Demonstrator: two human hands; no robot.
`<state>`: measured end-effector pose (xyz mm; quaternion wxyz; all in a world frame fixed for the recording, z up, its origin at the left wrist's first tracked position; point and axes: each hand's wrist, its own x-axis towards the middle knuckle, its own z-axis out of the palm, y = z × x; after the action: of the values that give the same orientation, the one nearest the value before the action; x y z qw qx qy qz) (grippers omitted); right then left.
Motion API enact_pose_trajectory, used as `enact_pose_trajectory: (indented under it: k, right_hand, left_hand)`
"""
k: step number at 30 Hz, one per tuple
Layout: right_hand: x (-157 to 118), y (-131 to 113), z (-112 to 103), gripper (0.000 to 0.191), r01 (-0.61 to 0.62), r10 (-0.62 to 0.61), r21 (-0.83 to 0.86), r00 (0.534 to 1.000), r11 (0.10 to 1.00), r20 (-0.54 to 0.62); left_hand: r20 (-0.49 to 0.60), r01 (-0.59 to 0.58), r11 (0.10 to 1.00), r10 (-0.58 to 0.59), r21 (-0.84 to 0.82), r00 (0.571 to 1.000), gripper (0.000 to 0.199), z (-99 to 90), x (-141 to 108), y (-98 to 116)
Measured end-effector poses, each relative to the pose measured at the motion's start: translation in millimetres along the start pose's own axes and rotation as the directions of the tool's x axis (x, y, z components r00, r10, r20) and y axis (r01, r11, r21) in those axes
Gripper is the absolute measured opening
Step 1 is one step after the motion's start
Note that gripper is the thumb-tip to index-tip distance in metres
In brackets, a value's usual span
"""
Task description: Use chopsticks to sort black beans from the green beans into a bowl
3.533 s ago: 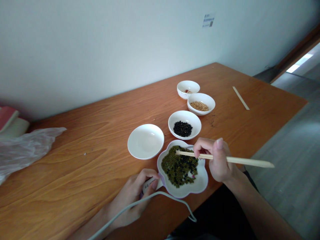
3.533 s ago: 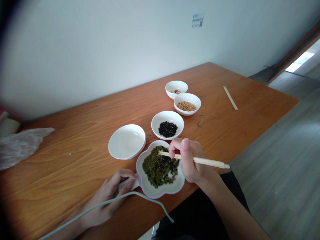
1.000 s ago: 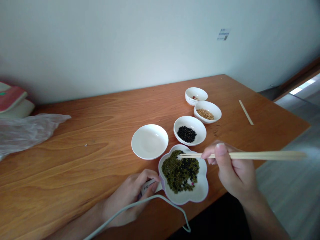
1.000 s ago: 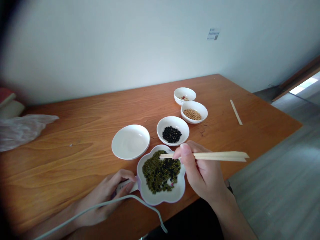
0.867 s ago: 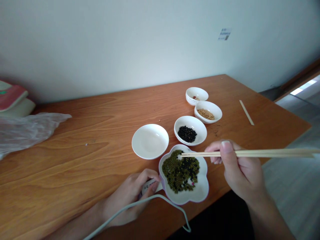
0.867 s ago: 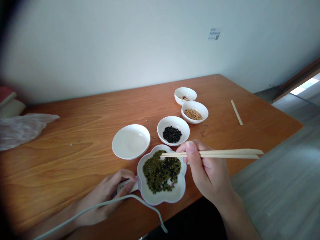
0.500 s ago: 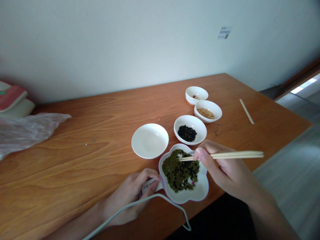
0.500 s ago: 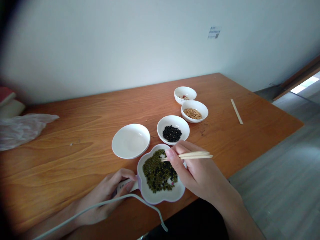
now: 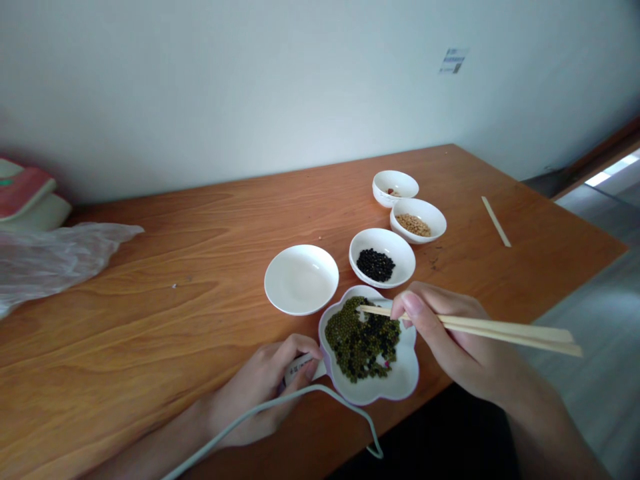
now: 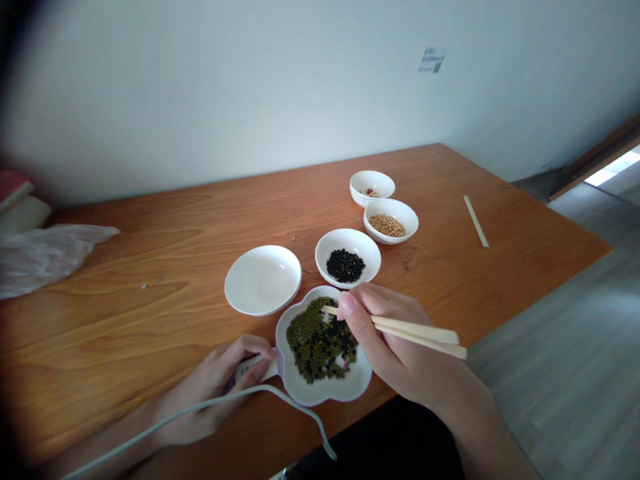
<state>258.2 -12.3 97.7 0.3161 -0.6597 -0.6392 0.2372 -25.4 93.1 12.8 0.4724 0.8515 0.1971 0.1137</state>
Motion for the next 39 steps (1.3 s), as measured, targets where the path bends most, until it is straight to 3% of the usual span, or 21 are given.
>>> enact_pose_trajectory:
  k: [9, 17, 39]
  right_hand:
    - [2.1, -0.6, 2.4, 0.038, -0.001, 0.007, -0.105, 0.998, 0.994, 0.062]
    - [-1.2, 1.5, 3.4, 0.039, -0.041, 0.040, 0.090, 0.999, 0.995, 0.021]
    - [9.1, 4.2, 12.4, 0.044, -0.009, 0.007, 0.072, 1.000, 0.997, 0.027]
  left_hand:
    - [-0.027, -0.041, 0.999, 0.041, -0.014, 0.999, 0.016, 0.3, 1.5, 1.1]
    - [-0.011, -0.020, 0.999, 0.019, -0.025, 1.000, 0.015, -0.1, 2.2, 1.8]
    - [-0.021, -0.043, 0.998, 0.043, -0.036, 0.999, 0.013, 0.5, 2.7, 2.0]
